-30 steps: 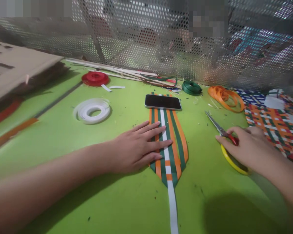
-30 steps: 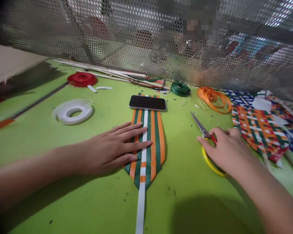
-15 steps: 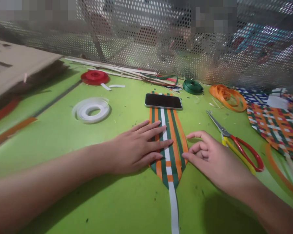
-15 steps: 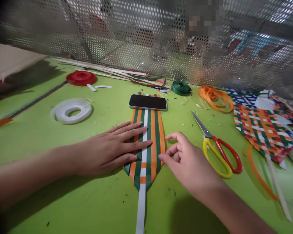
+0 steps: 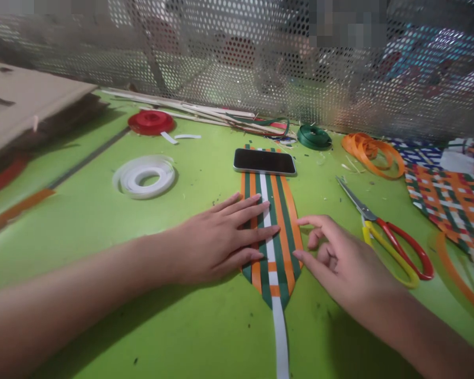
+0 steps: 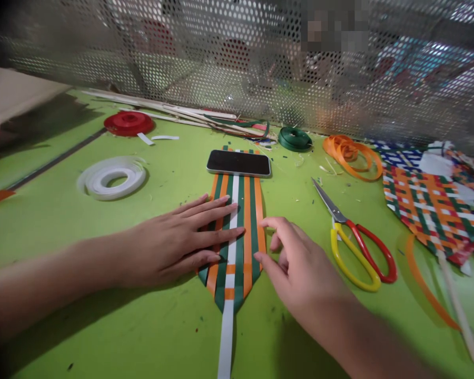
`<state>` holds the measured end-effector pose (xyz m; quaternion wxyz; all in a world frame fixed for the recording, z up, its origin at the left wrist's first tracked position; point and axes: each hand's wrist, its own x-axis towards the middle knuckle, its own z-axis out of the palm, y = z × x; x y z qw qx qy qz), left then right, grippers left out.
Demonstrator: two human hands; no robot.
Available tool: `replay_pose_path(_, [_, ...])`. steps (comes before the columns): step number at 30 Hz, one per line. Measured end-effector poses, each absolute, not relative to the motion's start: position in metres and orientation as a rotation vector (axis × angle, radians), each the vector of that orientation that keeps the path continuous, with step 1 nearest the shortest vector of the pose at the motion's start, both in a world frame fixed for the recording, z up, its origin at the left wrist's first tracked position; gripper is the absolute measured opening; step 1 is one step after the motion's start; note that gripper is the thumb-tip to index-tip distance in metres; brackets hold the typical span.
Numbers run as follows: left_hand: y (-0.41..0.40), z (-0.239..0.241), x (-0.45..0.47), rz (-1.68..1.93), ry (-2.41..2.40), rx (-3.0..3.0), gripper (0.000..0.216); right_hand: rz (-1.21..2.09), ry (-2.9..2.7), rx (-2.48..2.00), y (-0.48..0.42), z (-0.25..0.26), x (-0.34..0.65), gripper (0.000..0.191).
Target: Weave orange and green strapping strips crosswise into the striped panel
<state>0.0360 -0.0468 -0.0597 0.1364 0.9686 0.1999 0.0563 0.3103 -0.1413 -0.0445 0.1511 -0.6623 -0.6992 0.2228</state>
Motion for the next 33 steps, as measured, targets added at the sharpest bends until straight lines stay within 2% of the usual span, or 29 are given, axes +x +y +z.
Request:
replay_pose_path(4, [-0.044,-0.060,0.038,0.180,0.510,2.803,0.058,0.550,-2.151,-1.814,-0.149,-0.046,0.303,0.025])
replay_pose_path(8, [-0.044,-0.060,0.040,0.149,0.477,2.812,0.057,0.341,-2.194,-1.827,-0.150,-0.038,0.317,0.028])
replay_pose_path(10, [-0.044,-0.061,0.040,0.169,0.491,2.813,0.056,0.004,-2.154,-1.961,-0.145,-0.035,0.344,0.036])
replay_pose_path(13, [-0.044,-0.061,0.039,0.202,0.483,2.803,0.056,-0.350,-2.128,-2.249,-0.132,-0.035,0.394,0.068])
replay_pose_path(14, [-0.044,-0.061,0.039,0.204,0.474,2.794,0.055,-0.309,-2.115,-2.368,-0.127,-0.037,0.409,0.070])
replay_pose_path(17, [-0.041,-0.059,0.039,0.221,0.466,2.732,0.055,-0.104,-1.988,-2.570,-0.118,-0.040,0.431,0.051])
replay_pose_path(21, [-0.035,-0.057,0.039,0.315,0.440,2.606,0.049,-0.007,-1.912,-2.586,-0.113,-0.035,0.419,0.032])
replay_pose_path(28, [-0.031,-0.053,0.029,0.576,0.473,2.513,0.034,0.137,-1.902,-2.508,-0.115,-0.026,0.397,0.023])
replay_pose_path(33, [-0.030,-0.054,0.024,0.520,0.524,2.583,0.030,0.209,-1.801,-2.435,-0.127,-0.018,0.399,0.022])
